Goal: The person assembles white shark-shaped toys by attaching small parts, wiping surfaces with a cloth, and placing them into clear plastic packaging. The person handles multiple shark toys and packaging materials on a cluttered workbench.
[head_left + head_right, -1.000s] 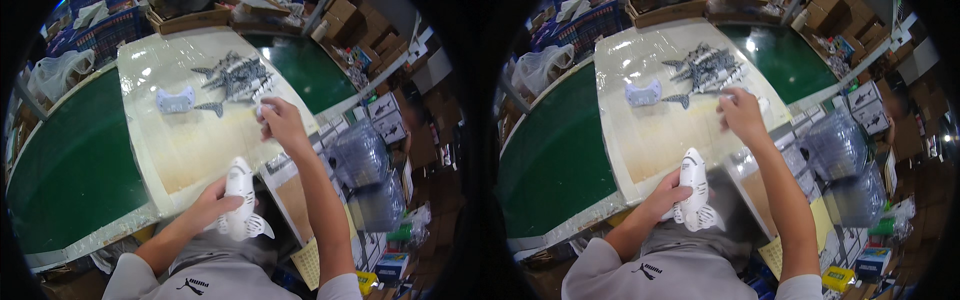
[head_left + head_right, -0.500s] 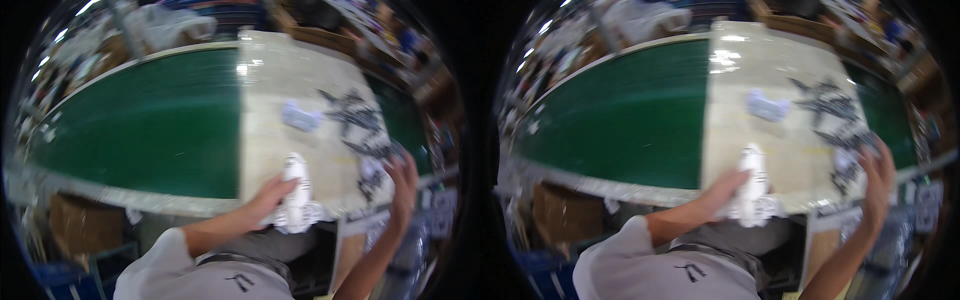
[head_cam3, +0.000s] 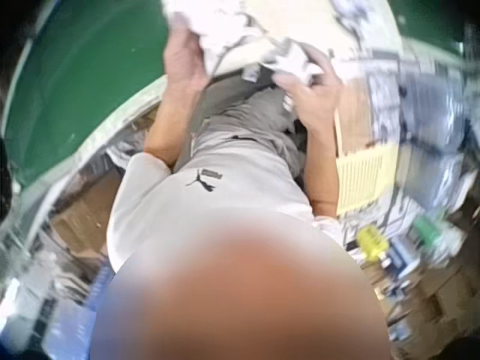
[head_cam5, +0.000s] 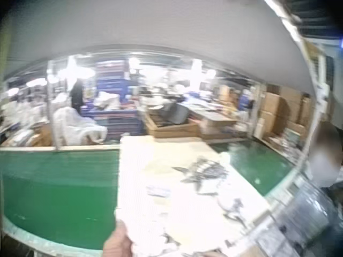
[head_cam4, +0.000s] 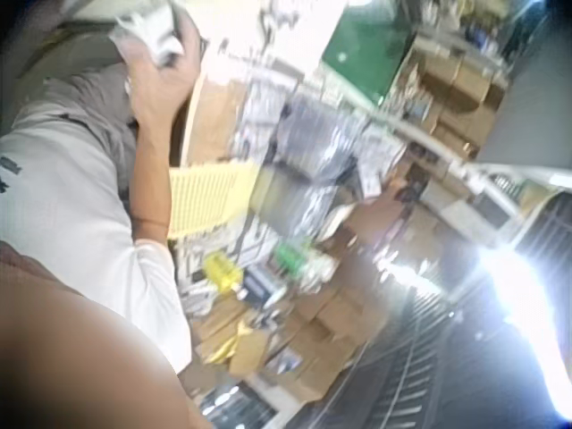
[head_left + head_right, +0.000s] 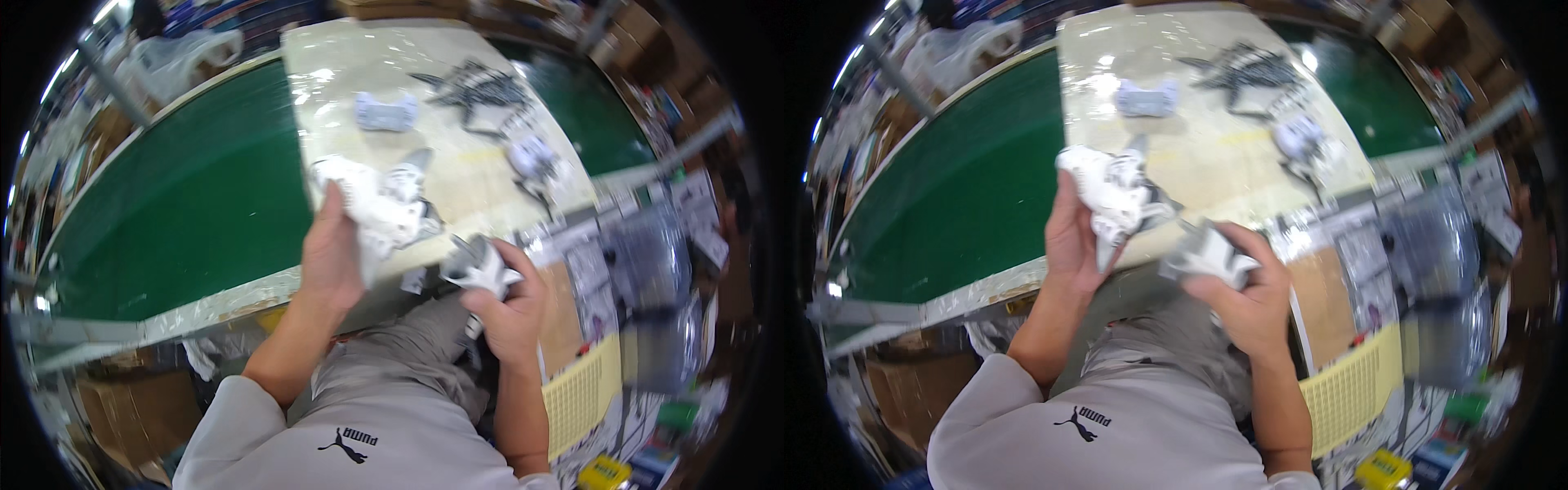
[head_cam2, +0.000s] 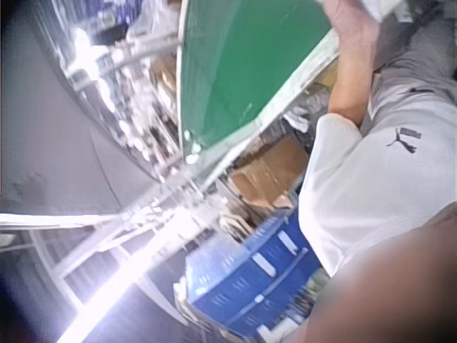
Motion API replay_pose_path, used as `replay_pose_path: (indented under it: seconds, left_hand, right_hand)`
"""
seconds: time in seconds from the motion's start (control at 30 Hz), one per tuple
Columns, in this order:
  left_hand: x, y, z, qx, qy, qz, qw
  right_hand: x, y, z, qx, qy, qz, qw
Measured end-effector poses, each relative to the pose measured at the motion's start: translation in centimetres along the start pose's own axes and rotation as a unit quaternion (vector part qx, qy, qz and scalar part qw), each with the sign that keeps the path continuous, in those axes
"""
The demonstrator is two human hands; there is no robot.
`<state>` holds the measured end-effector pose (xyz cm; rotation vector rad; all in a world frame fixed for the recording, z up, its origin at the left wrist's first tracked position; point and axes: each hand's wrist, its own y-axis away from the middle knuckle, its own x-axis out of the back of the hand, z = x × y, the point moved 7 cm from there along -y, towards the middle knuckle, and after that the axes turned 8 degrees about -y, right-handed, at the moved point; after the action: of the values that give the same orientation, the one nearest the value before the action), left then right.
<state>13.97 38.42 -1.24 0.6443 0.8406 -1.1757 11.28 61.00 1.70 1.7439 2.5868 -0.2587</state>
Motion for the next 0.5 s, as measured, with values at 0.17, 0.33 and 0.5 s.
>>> replay_pose_path:
  seconds: [0.17,0.33,0.5]
  left_hand:
    - [-1.2,1.9,-2.0,0.019,-0.009,-0.017,1.0]
    - [-3.4,2.9,-2.9,-0.038,-0.167,-0.093,0.981]
    - [-5.1,3.2,-4.1,-0.01,-0.128,-0.15,0.98]
  right_hand:
    - [0.1,2.6,-0.6,0.012,-0.031,-0.002,0.999]
    - [2.0,4.1,-0.7,0.013,-0.024,0.031,0.999]
    - [3.6,4.4,-0.7,0.04,0.058,0.04,0.997]
